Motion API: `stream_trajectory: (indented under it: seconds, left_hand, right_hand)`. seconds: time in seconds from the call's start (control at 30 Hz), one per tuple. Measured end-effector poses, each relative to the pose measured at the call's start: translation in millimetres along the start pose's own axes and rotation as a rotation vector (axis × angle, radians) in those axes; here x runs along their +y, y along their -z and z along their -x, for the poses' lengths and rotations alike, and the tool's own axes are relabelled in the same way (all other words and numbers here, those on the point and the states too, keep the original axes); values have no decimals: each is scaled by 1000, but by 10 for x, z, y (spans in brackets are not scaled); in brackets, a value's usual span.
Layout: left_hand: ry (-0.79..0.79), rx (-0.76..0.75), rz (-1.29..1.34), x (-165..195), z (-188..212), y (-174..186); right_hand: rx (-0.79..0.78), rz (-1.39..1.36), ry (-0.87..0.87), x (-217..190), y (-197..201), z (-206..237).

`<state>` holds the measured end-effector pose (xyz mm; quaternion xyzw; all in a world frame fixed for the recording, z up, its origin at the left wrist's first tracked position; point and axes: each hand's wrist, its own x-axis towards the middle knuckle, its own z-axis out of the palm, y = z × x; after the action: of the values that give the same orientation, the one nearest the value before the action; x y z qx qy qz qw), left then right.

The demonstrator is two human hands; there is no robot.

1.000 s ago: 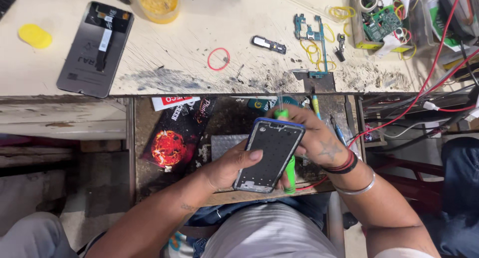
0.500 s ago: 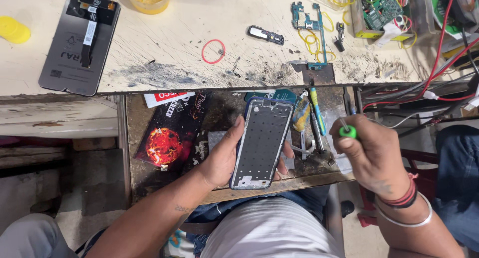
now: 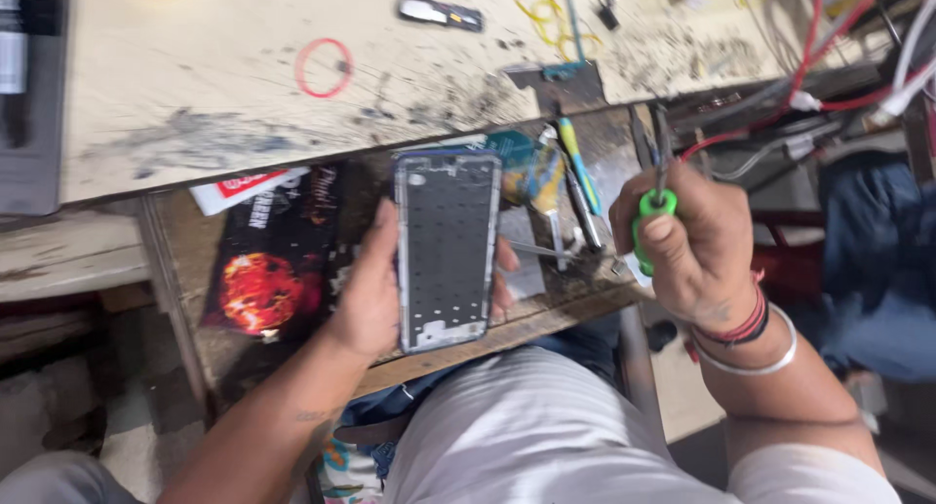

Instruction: The person uses a green-handled screwdriver to remove screws from the back of a smartphone, then flips the device to access the interior and continues unscrewing components near the battery and camera module. The person handles the phone and screwdriver throughout the clip.

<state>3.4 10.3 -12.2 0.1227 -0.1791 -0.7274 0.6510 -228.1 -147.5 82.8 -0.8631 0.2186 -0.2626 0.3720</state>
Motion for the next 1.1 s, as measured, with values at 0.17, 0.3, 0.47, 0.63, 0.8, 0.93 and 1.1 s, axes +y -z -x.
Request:
stream_trajectory:
  seconds: [0.17, 0.3, 0.47, 0.63, 0.8, 0.93, 1.1]
  left_hand:
    - [-32, -22, -26, 80, 21, -84]
    - [-24, -18, -29, 112, 17, -138]
    - [-32, -5, -67, 123, 17, -158]
    - [-18, 6, -35, 102, 28, -148]
    - [-6, 6, -29, 72, 35, -106]
    - [-6, -1, -38, 47, 41, -61]
    - [7, 12, -62, 12, 35, -31]
  right_hand:
    - [196, -287, -13, -66, 132, 24]
    - [282, -417, 24, -39, 296, 61]
    - [313, -415, -43, -19, 569, 221]
    - [300, -334, -109, -42, 748, 323]
    - [212, 156, -225, -33, 826, 263]
    - [104, 615, -308, 141, 731, 261]
    - [34, 898, -373, 674, 418, 298]
